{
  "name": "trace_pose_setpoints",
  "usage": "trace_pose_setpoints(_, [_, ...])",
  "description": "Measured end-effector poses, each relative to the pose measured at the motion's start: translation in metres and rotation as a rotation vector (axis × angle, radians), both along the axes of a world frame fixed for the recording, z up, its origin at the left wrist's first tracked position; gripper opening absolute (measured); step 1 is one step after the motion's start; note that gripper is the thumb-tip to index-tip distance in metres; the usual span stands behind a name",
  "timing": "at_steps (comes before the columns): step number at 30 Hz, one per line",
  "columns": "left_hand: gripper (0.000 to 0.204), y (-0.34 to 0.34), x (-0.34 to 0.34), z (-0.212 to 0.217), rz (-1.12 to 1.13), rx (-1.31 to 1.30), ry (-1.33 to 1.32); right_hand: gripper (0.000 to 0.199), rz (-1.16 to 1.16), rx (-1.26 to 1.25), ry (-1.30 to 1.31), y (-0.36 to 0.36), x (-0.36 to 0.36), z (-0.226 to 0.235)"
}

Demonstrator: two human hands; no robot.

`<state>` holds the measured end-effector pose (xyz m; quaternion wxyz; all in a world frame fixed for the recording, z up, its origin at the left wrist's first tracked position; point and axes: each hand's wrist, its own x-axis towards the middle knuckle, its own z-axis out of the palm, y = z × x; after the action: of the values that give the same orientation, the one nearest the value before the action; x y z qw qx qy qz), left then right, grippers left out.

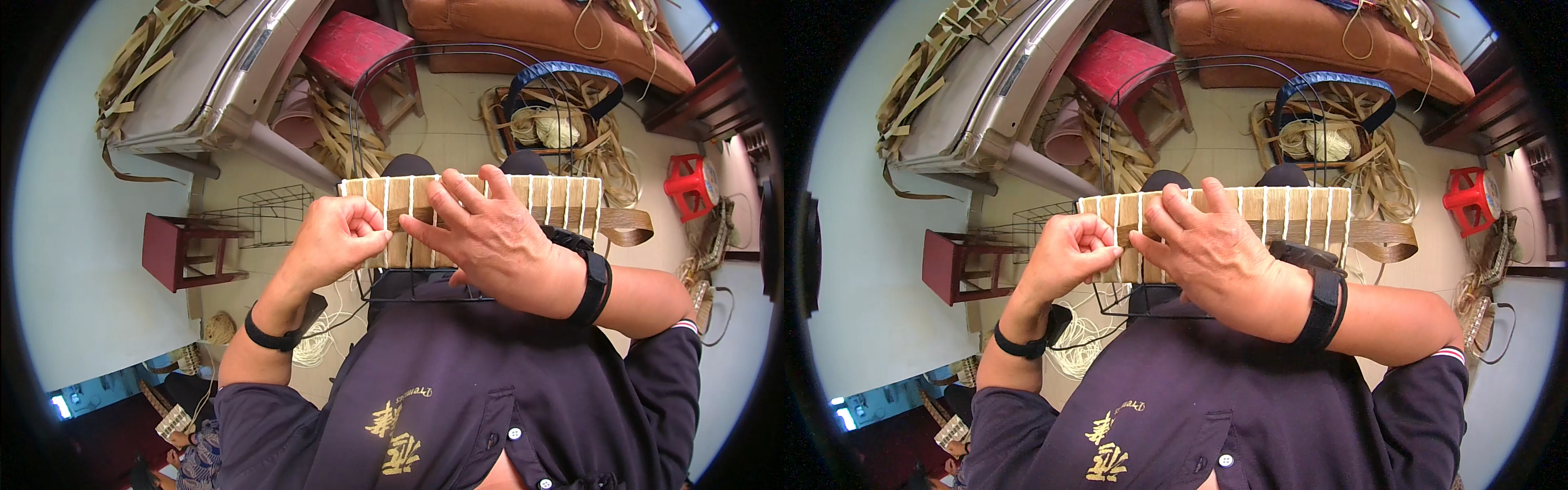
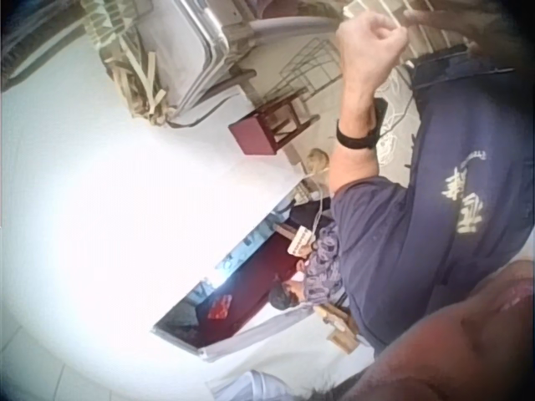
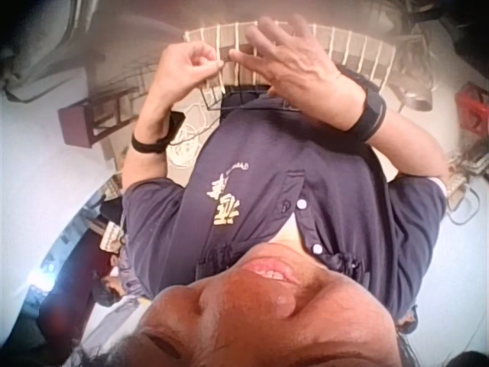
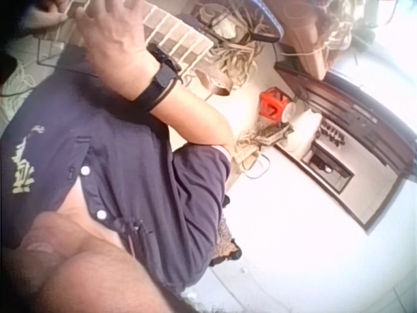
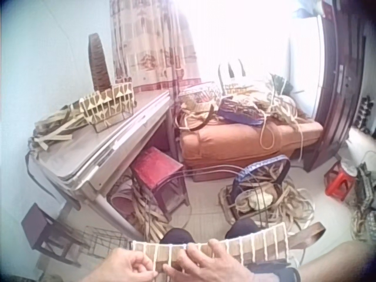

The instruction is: The person weaves thin wooden slats into a wire frame by hand, inserting and overlapping the slats to create the basket wall.

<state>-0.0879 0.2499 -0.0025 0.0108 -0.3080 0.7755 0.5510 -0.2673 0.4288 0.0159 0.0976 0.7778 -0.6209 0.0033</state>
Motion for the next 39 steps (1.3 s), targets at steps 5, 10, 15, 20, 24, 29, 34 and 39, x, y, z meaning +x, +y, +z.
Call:
trace_pose_setpoints(5, [0.009,0.001,0.004,-0.005,0.033,0.119,0.091,0.095,-0.042,0.163,-0.142,-0.004,0.004,0.006])
trace_pose_setpoints(10, [0.006,0.011,0.008,-0.009,-0.001,-0.025,0.159,0.096,-0.018,0.207,-0.159,-0.011,0.010,0.003])
trace_pose_setpoints(15, [0.012,0.013,0.011,0.000,0.019,-0.376,0.233,0.100,-0.004,0.160,-0.163,-0.012,0.012,-0.001])
trace_pose_setpoints(20, [0.015,0.010,0.006,-0.001,0.007,-0.482,0.200,0.092,0.013,0.159,-0.131,-0.013,0.012,0.002])
trace_pose_setpoints(24, [0.014,0.003,0.003,-0.005,-0.069,-0.548,0.177,0.093,0.001,0.136,-0.181,-0.011,0.013,-0.002])
trace_pose_setpoints(29, [0.010,-0.007,0.000,-0.001,-0.020,-0.494,0.151,0.090,0.037,0.116,-0.193,-0.011,0.009,0.002])
trace_pose_setpoints(34, [0.011,-0.008,0.001,0.000,0.052,-0.496,0.182,0.090,0.008,0.095,-0.158,-0.012,0.012,-0.004])
trace_pose_setpoints(39, [0.011,-0.008,0.011,-0.008,0.197,-0.236,0.254,0.087,0.013,0.093,-0.129,-0.013,0.014,-0.002])
